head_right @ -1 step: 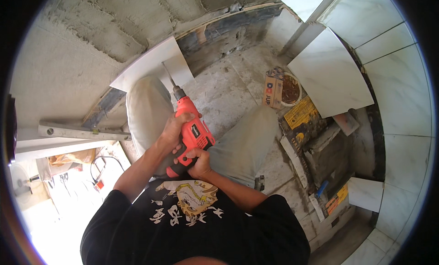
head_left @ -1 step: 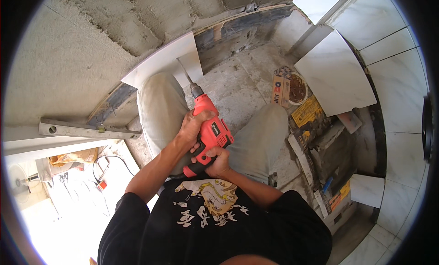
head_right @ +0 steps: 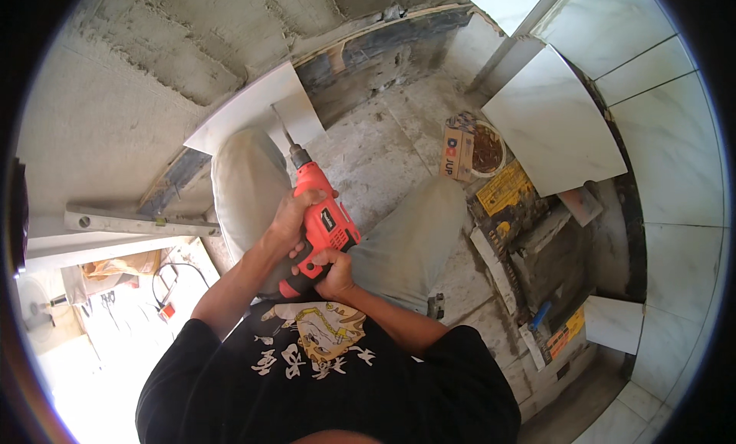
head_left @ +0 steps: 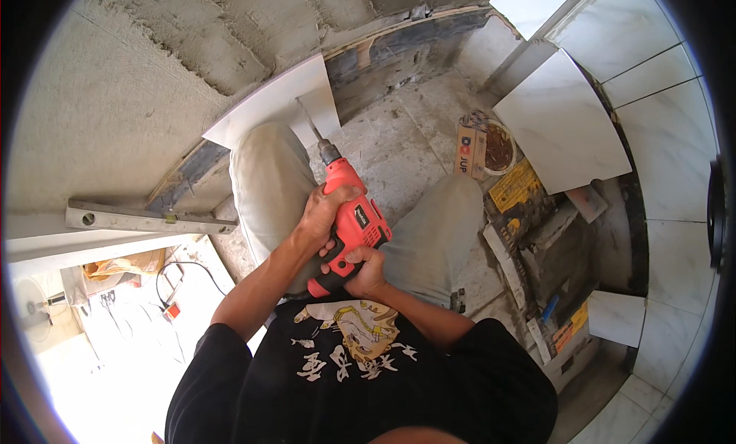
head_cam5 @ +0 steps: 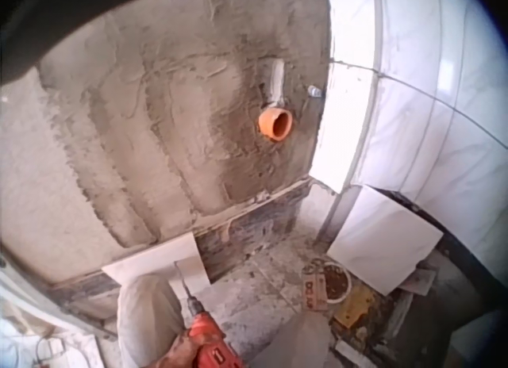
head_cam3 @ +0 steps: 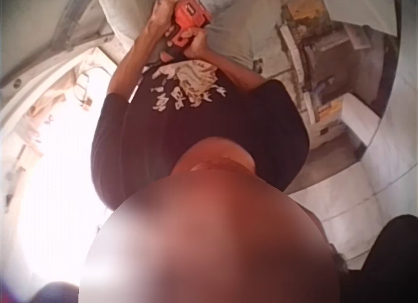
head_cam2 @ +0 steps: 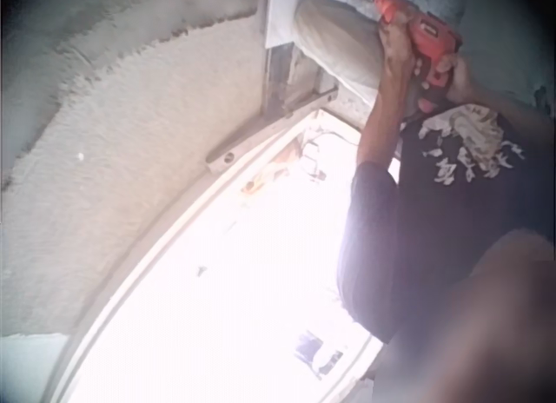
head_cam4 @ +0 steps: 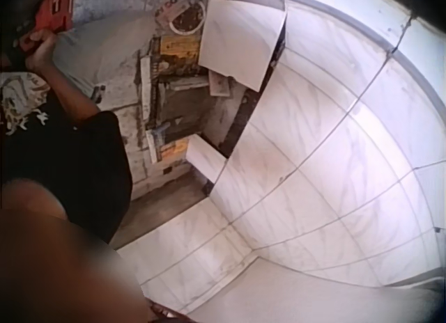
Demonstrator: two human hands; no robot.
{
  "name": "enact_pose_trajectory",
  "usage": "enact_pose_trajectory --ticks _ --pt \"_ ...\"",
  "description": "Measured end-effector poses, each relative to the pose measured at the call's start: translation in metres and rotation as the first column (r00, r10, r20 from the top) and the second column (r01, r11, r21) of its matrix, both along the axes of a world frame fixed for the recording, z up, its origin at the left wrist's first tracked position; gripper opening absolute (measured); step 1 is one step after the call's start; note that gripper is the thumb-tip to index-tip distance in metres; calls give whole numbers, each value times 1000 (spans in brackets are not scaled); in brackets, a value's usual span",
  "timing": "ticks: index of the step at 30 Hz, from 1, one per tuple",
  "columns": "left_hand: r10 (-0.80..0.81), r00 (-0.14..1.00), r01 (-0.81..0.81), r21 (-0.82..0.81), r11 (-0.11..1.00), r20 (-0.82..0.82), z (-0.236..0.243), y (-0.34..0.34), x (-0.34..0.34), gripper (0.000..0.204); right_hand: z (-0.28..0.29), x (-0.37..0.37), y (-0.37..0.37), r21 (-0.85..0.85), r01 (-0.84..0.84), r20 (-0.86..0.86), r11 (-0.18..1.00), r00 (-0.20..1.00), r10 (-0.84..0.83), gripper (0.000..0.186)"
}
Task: Drill a hole into a wall tile using a power drill and prepare for installation.
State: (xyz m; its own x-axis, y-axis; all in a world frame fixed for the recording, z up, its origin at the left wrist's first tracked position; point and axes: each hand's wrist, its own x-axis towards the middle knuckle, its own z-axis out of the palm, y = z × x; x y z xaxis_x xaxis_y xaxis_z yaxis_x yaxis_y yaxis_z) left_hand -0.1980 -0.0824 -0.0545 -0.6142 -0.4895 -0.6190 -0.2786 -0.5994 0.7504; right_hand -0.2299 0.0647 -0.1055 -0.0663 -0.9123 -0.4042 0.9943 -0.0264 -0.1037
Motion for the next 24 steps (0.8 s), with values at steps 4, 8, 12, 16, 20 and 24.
enact_pose_trajectory --ticks 4,8,12,16,20,24 --pt "-25 999 25 7 1000 42 12 -1 -2 38 0 1 -1 -4 11 27 1000 1000 -11 44" --pt "23 999 -23 22 999 35 0 3 -4 38 -5 2 -1 -4 17 20 1000 1000 -17 43" --pt "163 985 -161 31 986 -64 -14 8 -7 38 -8 2 1 -13 -2 0 1000 1000 2 44" --pt "52 999 -53 122 991 7 4 0 0 41 7 0 -2 29 -24 7 999 1000 24 46" --pt "-82 996 74 195 978 35 24 -9 3 43 23 3 -4 -33 6 58 999 998 -4 48" --pt "-68 997 61 133 989 48 24 -10 5 47 27 9 -7 -13 46 22 999 999 -46 52"
